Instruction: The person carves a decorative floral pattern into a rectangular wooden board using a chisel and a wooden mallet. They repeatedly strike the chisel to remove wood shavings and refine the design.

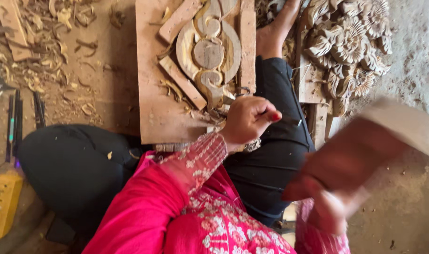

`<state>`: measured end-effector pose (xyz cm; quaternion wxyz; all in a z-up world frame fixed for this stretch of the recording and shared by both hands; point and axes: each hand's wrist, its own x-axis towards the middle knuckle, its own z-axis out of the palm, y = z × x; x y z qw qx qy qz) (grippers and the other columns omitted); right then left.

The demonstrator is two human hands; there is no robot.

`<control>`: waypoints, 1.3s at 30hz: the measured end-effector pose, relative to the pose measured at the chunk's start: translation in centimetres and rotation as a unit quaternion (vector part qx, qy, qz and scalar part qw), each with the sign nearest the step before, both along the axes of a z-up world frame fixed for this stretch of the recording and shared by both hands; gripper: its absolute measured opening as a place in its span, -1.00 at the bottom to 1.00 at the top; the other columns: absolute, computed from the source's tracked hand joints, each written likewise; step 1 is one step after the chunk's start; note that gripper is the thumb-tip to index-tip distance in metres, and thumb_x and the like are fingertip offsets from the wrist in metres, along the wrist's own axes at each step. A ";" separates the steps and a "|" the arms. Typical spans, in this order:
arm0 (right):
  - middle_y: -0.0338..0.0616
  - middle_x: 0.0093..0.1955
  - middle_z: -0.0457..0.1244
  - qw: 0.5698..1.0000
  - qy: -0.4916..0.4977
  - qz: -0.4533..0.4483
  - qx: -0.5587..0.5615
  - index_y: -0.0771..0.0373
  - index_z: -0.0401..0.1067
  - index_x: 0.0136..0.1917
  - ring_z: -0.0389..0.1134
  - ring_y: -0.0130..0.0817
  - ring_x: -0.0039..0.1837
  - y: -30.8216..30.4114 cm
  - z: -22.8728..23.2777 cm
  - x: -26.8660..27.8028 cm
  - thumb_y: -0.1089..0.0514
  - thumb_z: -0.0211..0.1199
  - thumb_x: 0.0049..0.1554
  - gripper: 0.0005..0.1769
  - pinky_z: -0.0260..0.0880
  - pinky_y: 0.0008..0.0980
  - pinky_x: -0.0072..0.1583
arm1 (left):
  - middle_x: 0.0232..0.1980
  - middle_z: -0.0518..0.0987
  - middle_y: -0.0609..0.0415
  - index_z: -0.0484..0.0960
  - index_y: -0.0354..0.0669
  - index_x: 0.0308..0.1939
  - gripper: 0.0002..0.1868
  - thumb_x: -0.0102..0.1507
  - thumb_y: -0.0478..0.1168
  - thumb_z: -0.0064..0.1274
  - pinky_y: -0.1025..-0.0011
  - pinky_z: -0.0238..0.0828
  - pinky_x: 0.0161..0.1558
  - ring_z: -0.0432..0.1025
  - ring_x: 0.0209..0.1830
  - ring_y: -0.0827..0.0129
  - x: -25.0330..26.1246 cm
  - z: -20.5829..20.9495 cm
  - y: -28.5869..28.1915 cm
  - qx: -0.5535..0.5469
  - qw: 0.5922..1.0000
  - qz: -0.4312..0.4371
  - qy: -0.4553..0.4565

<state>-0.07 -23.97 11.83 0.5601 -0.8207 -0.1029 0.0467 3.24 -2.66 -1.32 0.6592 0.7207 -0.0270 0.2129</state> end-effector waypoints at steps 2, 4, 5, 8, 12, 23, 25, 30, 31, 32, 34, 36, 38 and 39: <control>0.02 0.61 0.06 0.999 -0.002 0.002 -0.045 0.24 -0.13 0.73 0.16 -0.17 0.55 -0.5 -0.6 0.3 0.35 0.52 -0.27 0.41 0.25 -0.18 0.48 | -0.44 0.59 0.09 0.64 -0.10 -0.40 -0.71 0.28 -0.01 0.22 0.29 0.36 -0.35 0.51 -0.44 0.25 0.6 0.1 0.2 0.006 1.000 0.011 0.012; 0.01 0.60 0.07 1.000 0.001 -0.008 0.009 0.21 -0.15 0.76 0.17 -0.17 0.55 -1.0 -1.2 0.4 0.39 0.50 -0.24 0.41 0.24 -0.19 0.51 | -0.34 0.63 0.12 0.65 -0.05 -0.33 -0.77 0.36 -0.05 0.19 0.28 0.47 -0.25 0.55 -0.35 0.25 1.2 0.6 0.6 -0.125 0.992 -0.023 0.005; 0.00 0.61 0.07 0.997 0.014 -0.012 0.078 0.20 -0.17 0.77 0.17 -0.18 0.56 -1.5 -1.3 0.2 0.39 0.48 -0.20 0.40 0.23 -0.19 0.56 | -0.29 0.65 0.13 0.66 -0.03 -0.29 -0.79 0.39 -0.07 0.18 0.28 0.52 -0.21 0.56 -0.30 0.24 1.1 0.7 0.6 -0.194 0.980 -0.038 0.006; -0.08 0.63 0.02 0.976 -0.010 -0.039 0.213 0.16 -0.21 0.78 0.11 -0.21 0.60 -2.5 -2.1 -0.1 0.42 0.46 -0.11 0.36 0.18 -0.21 0.64 | -0.28 0.66 0.27 0.69 0.21 -0.38 -0.80 0.36 -0.17 0.14 0.30 0.45 -0.19 0.56 -0.32 0.36 -0.2 1.0 0.3 0.115 0.989 -0.025 -0.087; -0.13 0.66 -0.02 0.968 -0.011 -0.100 0.231 0.12 -0.21 0.80 0.05 -0.20 0.63 -3.2 -2.5 -1.1 0.45 0.45 -0.07 0.35 0.10 -0.23 0.68 | -0.48 0.54 0.21 0.58 0.07 -0.52 -0.68 0.20 0.10 0.20 0.15 0.28 -0.24 0.50 -0.40 0.23 -0.9 0.9 -1.6 0.222 0.971 -0.042 -0.078; 0.00 0.48 0.10 0.965 -0.034 -0.103 0.238 0.13 -0.09 0.71 0.29 -0.02 0.40 -0.7 -0.7 -0.1 0.37 0.40 -0.13 0.23 0.46 0.02 0.28 | -0.51 0.56 0.17 0.63 -0.04 -0.47 -0.56 0.30 0.19 0.09 0.30 0.26 -0.44 0.47 -0.55 0.29 1.7 0.7 -1.6 0.030 0.999 -0.005 0.017; 0.02 0.50 0.09 0.977 -0.006 -0.062 0.206 0.18 -0.07 0.72 0.27 -0.07 0.44 0.0 -0.5 0.8 0.37 0.41 -0.13 0.23 0.43 -0.07 0.33 | -0.47 0.56 0.15 0.63 -0.06 -0.43 -0.54 0.35 0.19 0.07 0.30 0.31 -0.39 0.49 -0.48 0.26 1.9 0.9 -1.6 0.026 0.999 0.024 -0.011; 0.13 0.47 0.16 0.965 0.027 -0.059 0.253 0.25 -0.10 0.76 0.31 -0.07 0.44 0.4 -0.1 2.5 0.36 0.51 -0.14 0.32 0.44 -0.15 0.40 | -0.50 0.54 0.16 0.65 -0.05 -0.45 -0.54 0.32 0.20 0.08 0.29 0.29 -0.40 0.48 -0.50 0.27 2.3 0.7 -1.3 0.033 0.999 0.026 0.013; 0.11 0.48 0.15 0.974 0.030 -0.051 0.217 0.25 -0.10 0.75 0.29 -0.10 0.45 0.2 -0.1 2.5 0.36 0.50 -0.15 0.32 0.41 -0.17 0.41 | -0.50 0.54 0.15 0.65 -0.05 -0.45 -0.54 0.32 0.20 0.08 0.28 0.28 -0.40 0.47 -0.50 0.27 2.1 0.6 -1.4 0.031 0.999 0.026 0.013; 0.09 0.50 0.14 0.982 0.034 -0.043 0.182 0.26 -0.10 0.75 0.27 -0.13 0.46 0.1 -0.2 2.7 0.37 0.48 -0.16 0.32 0.39 -0.19 0.41 | -0.50 0.53 0.15 0.65 -0.05 -0.45 -0.54 0.32 0.20 0.07 0.27 0.27 -0.40 0.47 -0.49 0.26 2.0 0.5 -1.5 0.030 0.999 0.026 0.014; 0.04 0.54 0.12 0.993 0.035 -0.022 0.113 0.26 -0.11 0.75 0.24 -0.19 0.48 -0.3 -0.2 3.1 0.38 0.46 -0.18 0.32 0.34 -0.23 0.42 | -0.53 0.52 0.16 0.63 -0.02 -0.51 -0.54 0.30 0.20 0.09 0.24 0.24 -0.39 0.46 -0.51 0.26 2.0 0.5 -1.4 0.069 0.996 0.055 0.023; 0.00 0.58 0.10 0.998 0.031 -0.015 0.051 0.27 -0.12 0.74 0.21 -0.24 0.49 -0.3 -0.3 3.0 0.40 0.43 -0.20 0.33 0.28 -0.26 0.42 | -0.51 0.53 0.17 0.62 -0.01 -0.51 -0.54 0.32 0.19 0.08 0.22 0.23 -0.36 0.47 -0.48 0.26 2.3 0.8 -1.2 0.094 0.994 0.060 0.009; 0.05 0.41 0.23 0.984 0.010 -0.027 0.179 0.26 -0.10 0.74 0.36 -0.17 0.29 -0.1 -0.6 3.4 0.35 0.43 -0.07 0.22 0.45 -0.22 0.28 | -0.44 0.56 0.19 0.61 -0.01 -0.46 -0.55 0.37 0.18 0.05 0.21 0.23 -0.32 0.49 -0.42 0.26 2.8 1.1 -0.7 0.099 0.993 0.063 -0.018; 0.05 0.39 0.24 0.979 0.019 -0.026 0.199 0.25 -0.11 0.74 0.37 -0.15 0.28 -0.2 -0.6 3.4 0.34 0.43 -0.05 0.21 0.46 -0.21 0.28 | -0.47 0.55 0.18 0.61 -0.02 -0.47 -0.55 0.36 0.18 0.06 0.21 0.23 -0.34 0.48 -0.45 0.26 2.6 1.1 -0.9 0.082 0.995 0.060 0.006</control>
